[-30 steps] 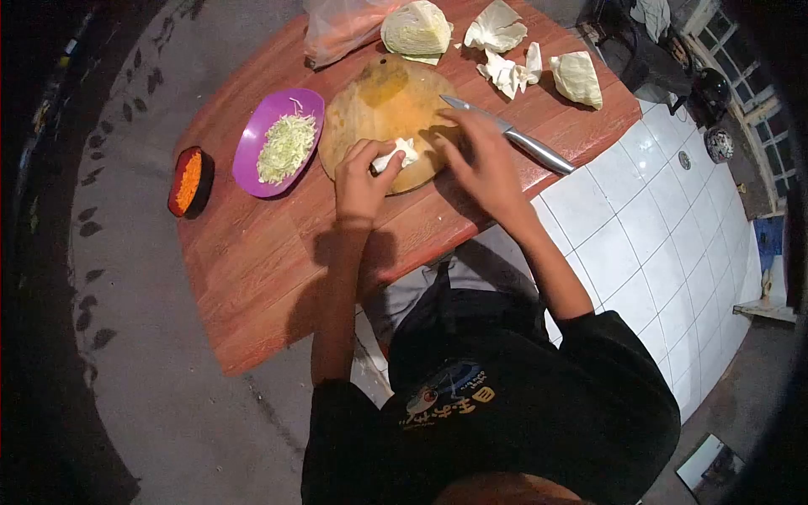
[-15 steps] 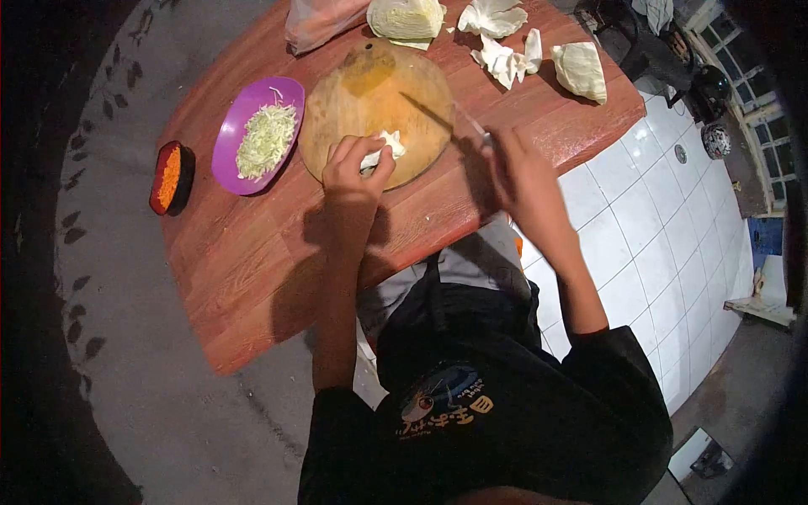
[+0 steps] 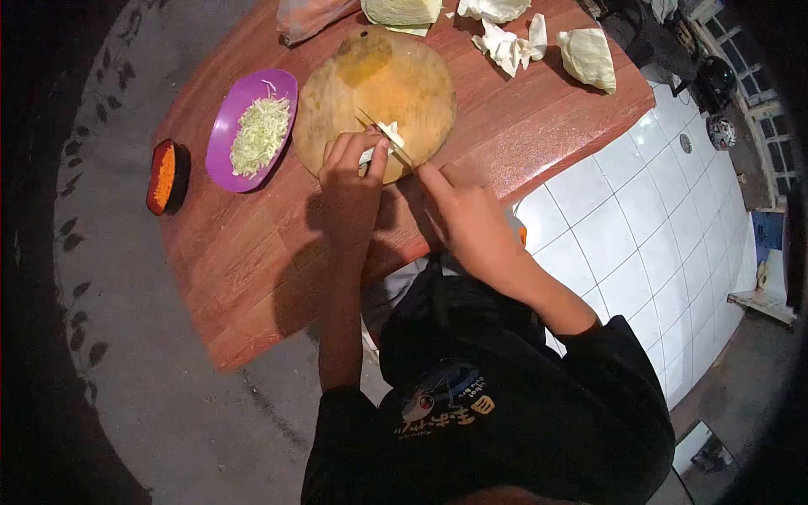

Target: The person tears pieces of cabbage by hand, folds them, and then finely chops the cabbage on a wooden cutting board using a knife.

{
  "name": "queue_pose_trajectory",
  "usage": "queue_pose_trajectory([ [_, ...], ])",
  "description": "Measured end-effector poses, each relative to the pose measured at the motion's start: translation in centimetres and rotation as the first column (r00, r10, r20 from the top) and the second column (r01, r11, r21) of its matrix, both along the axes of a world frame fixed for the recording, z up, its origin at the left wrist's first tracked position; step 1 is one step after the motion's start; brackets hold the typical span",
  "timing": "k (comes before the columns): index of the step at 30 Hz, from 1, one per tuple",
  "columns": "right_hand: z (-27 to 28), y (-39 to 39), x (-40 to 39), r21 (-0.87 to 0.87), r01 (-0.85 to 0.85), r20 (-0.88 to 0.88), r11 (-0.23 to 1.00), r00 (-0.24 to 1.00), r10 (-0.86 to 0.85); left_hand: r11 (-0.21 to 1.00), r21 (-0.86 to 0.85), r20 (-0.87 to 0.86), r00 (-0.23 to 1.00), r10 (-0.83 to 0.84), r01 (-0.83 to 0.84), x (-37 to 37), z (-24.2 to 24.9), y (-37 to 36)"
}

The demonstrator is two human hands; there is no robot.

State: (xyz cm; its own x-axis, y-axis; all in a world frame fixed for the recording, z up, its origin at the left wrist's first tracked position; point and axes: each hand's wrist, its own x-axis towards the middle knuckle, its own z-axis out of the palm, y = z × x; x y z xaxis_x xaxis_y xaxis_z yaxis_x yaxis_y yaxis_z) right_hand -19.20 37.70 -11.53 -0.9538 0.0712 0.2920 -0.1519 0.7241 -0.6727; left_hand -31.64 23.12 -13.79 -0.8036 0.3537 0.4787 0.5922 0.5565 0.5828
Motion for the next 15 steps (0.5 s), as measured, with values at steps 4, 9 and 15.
queue_pose_trajectory([
  [4,0.6,-0.4,0.2,0.090,0.007,0.044,0.996,0.999,-0.011,0.998,-0.064,0.011,1.000,0.005,-0.004,0.0,0.4,-0.2],
  [9,0.0,-0.9,-0.6,0.185,0.028,0.042,0.982,0.998,-0.036,0.994,-0.105,0.065,0.998,0.014,-0.007,-0.2,0.2,-0.5],
  [15,-0.3,-0.8,-1.5,0.143,0.038,0.015,0.989,0.999,-0.041,0.996,-0.087,0.055,0.999,-0.004,0.008,-0.1,0.4,-0.4],
])
